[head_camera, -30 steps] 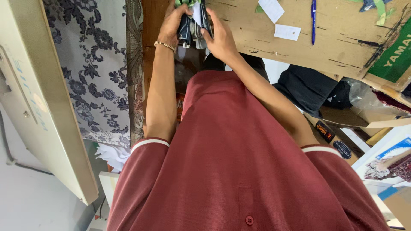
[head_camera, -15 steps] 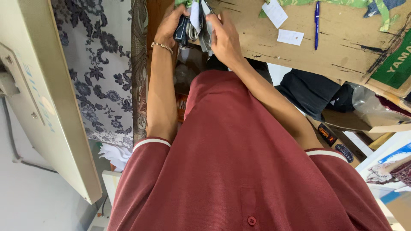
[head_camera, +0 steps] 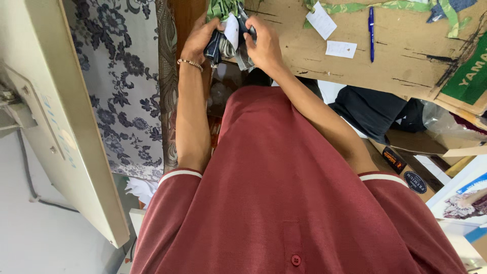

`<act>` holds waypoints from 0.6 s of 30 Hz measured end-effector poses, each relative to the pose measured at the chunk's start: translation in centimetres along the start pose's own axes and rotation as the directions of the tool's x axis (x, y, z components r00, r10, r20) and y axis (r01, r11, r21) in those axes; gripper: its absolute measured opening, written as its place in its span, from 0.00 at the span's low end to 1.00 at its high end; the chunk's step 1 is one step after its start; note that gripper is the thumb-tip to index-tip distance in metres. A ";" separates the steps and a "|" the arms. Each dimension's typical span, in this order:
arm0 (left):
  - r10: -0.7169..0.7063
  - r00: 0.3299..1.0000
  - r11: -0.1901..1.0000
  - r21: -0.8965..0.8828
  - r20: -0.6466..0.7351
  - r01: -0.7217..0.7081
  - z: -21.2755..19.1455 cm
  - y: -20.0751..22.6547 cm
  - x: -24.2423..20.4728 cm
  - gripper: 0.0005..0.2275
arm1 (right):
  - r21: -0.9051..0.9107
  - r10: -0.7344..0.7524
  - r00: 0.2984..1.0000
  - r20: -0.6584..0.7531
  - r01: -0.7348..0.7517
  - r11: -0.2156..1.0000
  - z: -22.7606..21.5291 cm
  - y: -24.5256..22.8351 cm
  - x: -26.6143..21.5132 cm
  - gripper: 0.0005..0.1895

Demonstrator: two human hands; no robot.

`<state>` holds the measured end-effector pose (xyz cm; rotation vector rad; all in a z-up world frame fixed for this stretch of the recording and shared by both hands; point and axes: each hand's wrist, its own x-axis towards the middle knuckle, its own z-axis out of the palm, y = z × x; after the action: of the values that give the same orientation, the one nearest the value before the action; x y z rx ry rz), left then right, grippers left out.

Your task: The person writes on small paper tags using a pen, then moves around the room to pick up and sort folded fabric pieces from a wooden crate. They place the fabric into a cardboard box and continue handling additional fabric bundles.

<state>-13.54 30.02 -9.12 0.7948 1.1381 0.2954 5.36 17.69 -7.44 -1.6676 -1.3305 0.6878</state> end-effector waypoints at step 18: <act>0.707 0.700 0.439 0.840 -0.104 -0.319 13.1 3.7 -9.8 0.35 | 0.476 0.372 0.919 0.128 -0.386 0.790 -2.0 -2.5 3.5 0.53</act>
<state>-5.31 21.51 2.70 2.0008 1.4388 0.5533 6.84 20.57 -4.00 -1.5024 -0.7365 1.1840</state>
